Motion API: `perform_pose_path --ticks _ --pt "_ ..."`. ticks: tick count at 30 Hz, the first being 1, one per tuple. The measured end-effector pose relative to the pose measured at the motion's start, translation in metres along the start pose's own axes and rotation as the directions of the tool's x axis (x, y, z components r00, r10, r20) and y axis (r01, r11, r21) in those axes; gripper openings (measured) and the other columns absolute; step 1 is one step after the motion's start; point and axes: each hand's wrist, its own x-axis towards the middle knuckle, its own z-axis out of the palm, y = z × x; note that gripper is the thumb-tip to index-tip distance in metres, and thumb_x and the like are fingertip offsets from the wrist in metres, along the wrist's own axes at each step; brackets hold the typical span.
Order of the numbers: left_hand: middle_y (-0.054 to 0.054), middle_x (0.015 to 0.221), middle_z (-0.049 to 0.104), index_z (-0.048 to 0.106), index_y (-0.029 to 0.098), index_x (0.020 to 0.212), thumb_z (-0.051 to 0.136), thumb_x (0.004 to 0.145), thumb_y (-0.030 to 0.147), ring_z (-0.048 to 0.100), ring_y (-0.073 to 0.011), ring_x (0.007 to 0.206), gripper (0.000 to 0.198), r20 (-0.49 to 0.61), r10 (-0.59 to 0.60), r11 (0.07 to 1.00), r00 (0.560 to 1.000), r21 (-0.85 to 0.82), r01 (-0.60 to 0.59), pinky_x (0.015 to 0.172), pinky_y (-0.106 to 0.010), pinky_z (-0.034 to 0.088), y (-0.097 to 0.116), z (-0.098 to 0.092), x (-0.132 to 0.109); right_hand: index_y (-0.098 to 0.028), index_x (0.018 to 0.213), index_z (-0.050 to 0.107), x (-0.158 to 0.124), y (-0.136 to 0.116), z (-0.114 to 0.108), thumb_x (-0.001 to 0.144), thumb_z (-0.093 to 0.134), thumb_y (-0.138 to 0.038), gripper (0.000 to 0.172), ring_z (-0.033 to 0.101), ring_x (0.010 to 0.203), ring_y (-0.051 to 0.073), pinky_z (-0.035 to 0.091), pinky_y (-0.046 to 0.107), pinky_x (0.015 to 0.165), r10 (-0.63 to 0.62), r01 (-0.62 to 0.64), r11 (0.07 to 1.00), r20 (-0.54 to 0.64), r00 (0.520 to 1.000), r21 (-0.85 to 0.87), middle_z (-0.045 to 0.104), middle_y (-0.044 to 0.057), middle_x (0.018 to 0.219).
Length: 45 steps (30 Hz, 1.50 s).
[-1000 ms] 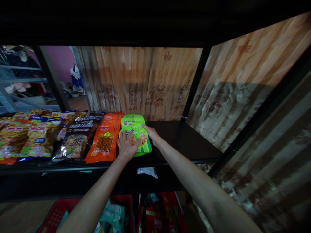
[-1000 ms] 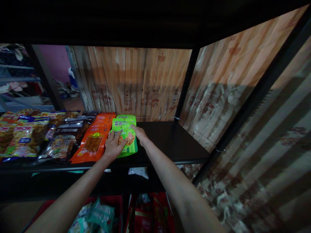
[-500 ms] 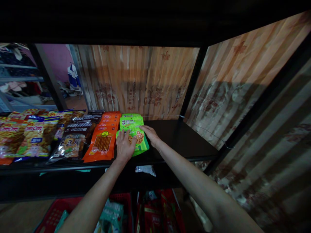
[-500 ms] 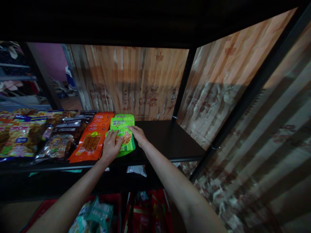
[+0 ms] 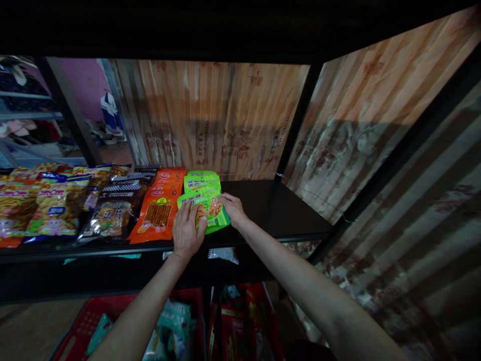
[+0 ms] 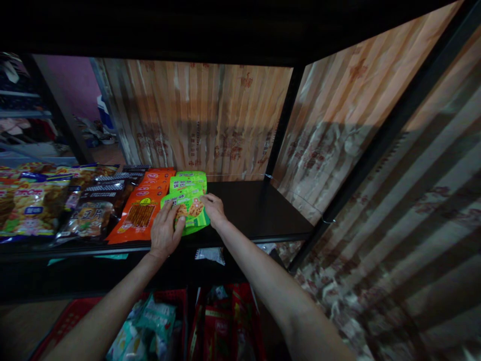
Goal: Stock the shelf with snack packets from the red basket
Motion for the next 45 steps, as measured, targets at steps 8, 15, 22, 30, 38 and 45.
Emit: perform_pose_path --ticks 8,15,22,30,38,45 --pt "-0.018 0.136 0.051 0.058 0.012 0.119 0.046 0.088 0.037 0.043 -0.0317 0.129 0.042 -0.048 0.016 0.995 0.999 0.104 -0.011 0.103 -0.049 0.039 0.003 -0.002 0.005 -0.018 0.083 0.070 0.002 0.012 0.004 0.062 0.073 -0.038 0.029 0.066 0.085 0.020 0.052 0.031 0.077 0.133 -0.114 0.966 -0.069 0.989 0.230 0.072 0.004 0.088" --pt "-0.016 0.135 0.052 0.059 0.014 0.119 0.047 0.087 0.036 0.043 -0.0312 0.129 0.041 -0.040 0.039 0.993 0.998 0.115 -0.034 0.103 -0.049 0.039 0.001 0.000 0.010 -0.019 0.080 0.067 -0.002 0.009 0.007 0.065 0.068 -0.045 0.030 0.064 0.068 0.016 0.050 0.027 0.064 0.107 -0.093 0.965 -0.046 0.993 0.244 0.070 0.000 0.074" --pt "-0.013 0.138 0.050 0.057 0.019 0.125 0.046 0.088 0.039 0.038 -0.0309 0.133 0.043 0.057 0.091 0.989 0.994 0.113 -0.097 0.104 -0.052 0.036 0.000 -0.002 0.009 -0.018 0.075 0.064 -0.009 0.008 -0.001 0.066 0.062 -0.053 0.036 0.060 0.066 0.015 0.046 0.024 0.061 0.057 -0.057 0.998 -0.017 0.998 0.032 0.068 -0.001 0.071" --pt "-0.014 0.138 0.050 0.056 0.019 0.126 0.048 0.086 0.042 0.036 -0.0320 0.134 0.047 0.079 0.119 0.990 0.990 0.063 -0.124 0.107 -0.053 0.031 -0.002 -0.004 0.009 -0.019 0.078 0.068 0.004 -0.007 -0.010 0.081 0.053 -0.050 0.034 0.062 0.081 0.015 0.047 0.024 0.072 0.176 -0.174 0.983 -0.026 0.984 0.059 0.072 0.003 0.086" --pt "-0.014 0.139 0.048 0.052 0.018 0.129 0.043 0.089 0.041 0.037 -0.0296 0.134 0.047 0.153 0.189 0.979 0.970 0.040 -0.198 0.108 -0.051 0.031 -0.005 -0.004 0.008 -0.020 0.077 0.059 0.040 -0.016 0.001 0.084 0.055 -0.028 0.011 0.048 0.049 0.006 0.040 0.018 0.051 0.361 -0.343 0.924 -0.089 0.928 0.170 0.058 -0.005 0.061" --pt "-0.013 0.139 0.049 0.054 0.018 0.127 0.044 0.089 0.041 0.037 -0.0290 0.134 0.046 0.178 0.203 0.979 0.963 -0.007 -0.205 0.109 -0.052 0.030 -0.004 -0.002 0.013 -0.017 0.075 0.061 0.048 -0.012 0.012 0.082 0.059 -0.023 0.009 0.058 0.055 0.012 0.048 0.025 0.060 0.333 -0.334 0.933 0.029 0.943 0.133 0.065 -0.002 0.062"
